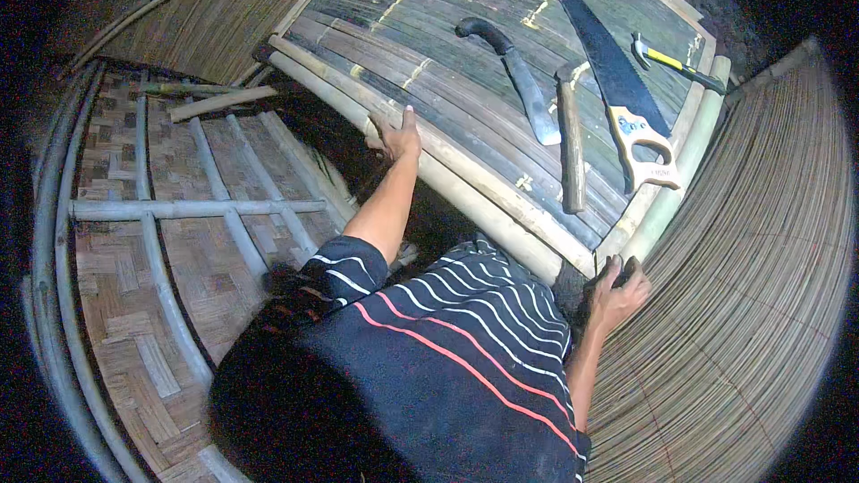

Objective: The recorder uses a hand saw to cut a bamboo pole while manufacturing furniture.

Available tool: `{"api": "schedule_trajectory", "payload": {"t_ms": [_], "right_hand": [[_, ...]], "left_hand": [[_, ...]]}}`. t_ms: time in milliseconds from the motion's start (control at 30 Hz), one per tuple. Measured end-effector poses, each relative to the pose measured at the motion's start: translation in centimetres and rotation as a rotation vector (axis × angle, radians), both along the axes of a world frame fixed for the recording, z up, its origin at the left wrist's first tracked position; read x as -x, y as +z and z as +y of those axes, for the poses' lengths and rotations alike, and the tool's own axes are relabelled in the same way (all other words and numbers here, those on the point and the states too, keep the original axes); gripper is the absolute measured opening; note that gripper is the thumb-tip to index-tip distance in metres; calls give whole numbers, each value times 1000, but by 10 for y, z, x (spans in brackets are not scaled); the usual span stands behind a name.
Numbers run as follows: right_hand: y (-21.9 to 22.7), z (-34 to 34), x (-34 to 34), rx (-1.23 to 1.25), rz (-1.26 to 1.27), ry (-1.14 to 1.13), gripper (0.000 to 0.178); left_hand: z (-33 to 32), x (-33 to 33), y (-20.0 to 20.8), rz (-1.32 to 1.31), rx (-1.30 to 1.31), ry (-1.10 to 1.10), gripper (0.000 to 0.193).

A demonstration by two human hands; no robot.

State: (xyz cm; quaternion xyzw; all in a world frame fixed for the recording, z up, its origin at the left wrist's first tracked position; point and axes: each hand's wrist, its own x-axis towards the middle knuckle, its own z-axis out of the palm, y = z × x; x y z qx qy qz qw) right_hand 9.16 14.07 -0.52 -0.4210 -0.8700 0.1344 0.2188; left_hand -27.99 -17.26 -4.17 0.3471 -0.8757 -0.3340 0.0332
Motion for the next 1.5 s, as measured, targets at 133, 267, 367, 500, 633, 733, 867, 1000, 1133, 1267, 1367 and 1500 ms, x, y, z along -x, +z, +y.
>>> {"api": "schedule_trajectory", "payload": {"t_ms": [133,267,367,500,633,733,867,1000,1133,1267,1367,1500], "right_hand": [[1,1,0,-3,-1,-7,44],[-7,5,-4,-18,11,-11,44],[-10,5,-6,-40,8,-6,44],[-11,3,-6,-40,3,-1,44],[-7,-1,-8,-10,-34,-40,43],[-6,0,-6,-2,-27,-27,44],[-1,0,0,-5,7,-16,42],[-2,2,1,15,31,-18,44],[2,0,-3,-22,7,-35,43],[0,-3,-1,19,15,-53,43],[6,-6,-1,31,-16,-62,44],[3,-4,-4,43,-27,-86,44]], "left_hand": [[0,-2,-4,9,64,-1,102],[6,-5,3,-15,26,-3,98],[6,-7,5,-19,31,2,98],[-3,-7,1,-10,55,8,99],[6,-16,16,4,-67,-21,99],[2,-11,-1,105,22,19,96],[-11,-4,-16,238,7,44,82],[-8,-4,-11,160,27,4,80],[11,-11,15,80,-123,109,103],[-13,2,-22,78,-133,144,120],[-25,8,-35,48,-20,104,121],[-20,9,-35,-2,-84,146,122]]}}
